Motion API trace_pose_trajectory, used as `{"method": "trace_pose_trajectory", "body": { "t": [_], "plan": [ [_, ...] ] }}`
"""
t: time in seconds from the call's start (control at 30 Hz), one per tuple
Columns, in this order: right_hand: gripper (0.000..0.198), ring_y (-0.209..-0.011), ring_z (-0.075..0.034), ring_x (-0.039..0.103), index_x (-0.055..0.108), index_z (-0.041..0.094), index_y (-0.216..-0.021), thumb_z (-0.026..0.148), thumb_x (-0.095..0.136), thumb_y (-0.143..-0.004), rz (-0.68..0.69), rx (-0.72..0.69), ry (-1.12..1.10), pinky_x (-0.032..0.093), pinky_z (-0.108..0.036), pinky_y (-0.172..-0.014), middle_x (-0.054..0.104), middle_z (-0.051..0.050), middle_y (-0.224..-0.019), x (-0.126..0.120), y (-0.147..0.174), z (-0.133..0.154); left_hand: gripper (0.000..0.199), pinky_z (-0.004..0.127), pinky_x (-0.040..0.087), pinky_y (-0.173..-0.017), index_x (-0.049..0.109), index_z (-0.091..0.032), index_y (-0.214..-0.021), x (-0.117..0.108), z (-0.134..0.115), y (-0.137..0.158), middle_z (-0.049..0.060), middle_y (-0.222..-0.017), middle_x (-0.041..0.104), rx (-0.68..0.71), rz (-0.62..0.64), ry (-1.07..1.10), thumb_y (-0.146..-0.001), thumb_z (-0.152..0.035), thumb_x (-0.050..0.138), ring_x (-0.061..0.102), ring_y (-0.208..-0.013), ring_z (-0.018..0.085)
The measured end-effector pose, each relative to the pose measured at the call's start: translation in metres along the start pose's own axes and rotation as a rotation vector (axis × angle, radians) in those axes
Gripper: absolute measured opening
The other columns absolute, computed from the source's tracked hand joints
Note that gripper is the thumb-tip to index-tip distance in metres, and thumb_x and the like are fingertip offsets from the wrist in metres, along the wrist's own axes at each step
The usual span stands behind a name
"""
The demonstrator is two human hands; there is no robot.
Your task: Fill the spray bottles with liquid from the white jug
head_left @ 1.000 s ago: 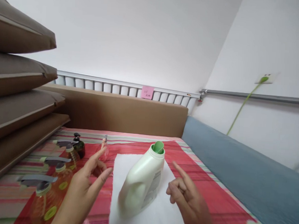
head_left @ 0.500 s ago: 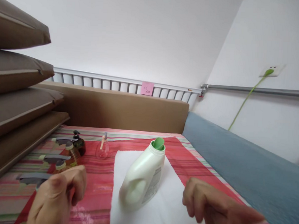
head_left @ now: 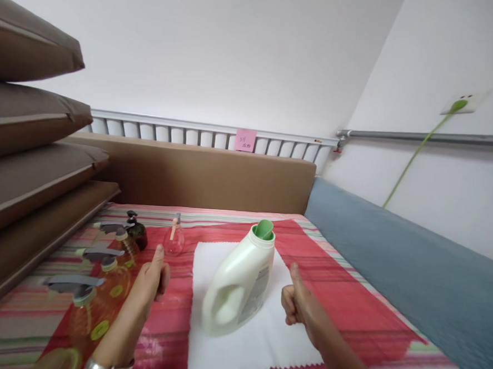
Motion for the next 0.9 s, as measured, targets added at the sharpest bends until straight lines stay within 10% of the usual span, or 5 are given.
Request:
{"method": "trace_pose_trajectory", "body": {
  "t": [0.6,0.73,0.9],
  "plan": [
    [0.073,-0.029,-0.006,0.035,0.034,0.019,-0.034,0.078,0.017,-0.074,0.047,0.017,0.015,0.035,-0.022,-0.04,0.032,0.005,-0.033,0.013,0.001,-0.009,0.072,0.025,0.025,-0.038,0.037,-0.02,-0.029,-0.001,-0.003,0.004,-0.001,-0.026,0.031,0.08,-0.035,-0.078,-0.074,-0.074,0.019,0.033,-0.029,0.011],
    [0.073,-0.028,-0.009,0.042,0.043,0.018,-0.037,0.077,0.019,-0.073,0.252,0.041,0.132,0.03,-0.021,-0.036,0.04,0.001,-0.032,0.058,0.019,0.0,0.071,0.024,0.024,-0.037,0.045,-0.018,-0.037,0.011,0.025,0.008,-0.002,-0.029,0.037,-0.004,0.027,-0.084,-0.07,-0.077,0.023,0.034,-0.028,0.011],
    [0.039,-0.042,-0.009,0.05,0.057,0.017,-0.066,0.051,0.045,-0.079,0.398,-0.329,0.329,0.04,-0.021,-0.046,0.053,0.003,-0.049,0.154,0.049,0.062,0.065,0.023,0.024,-0.037,0.05,-0.018,-0.052,0.021,0.056,0.01,-0.005,-0.032,0.037,0.009,0.066,0.002,-0.066,-0.078,0.031,0.033,-0.029,0.01]
  ]
}}
Point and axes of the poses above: each hand's wrist, its own y-axis away from the middle knuckle, its own x-axis out of the palm, z = x × y, the point moved 4 cm from there along -y, towards the middle knuckle
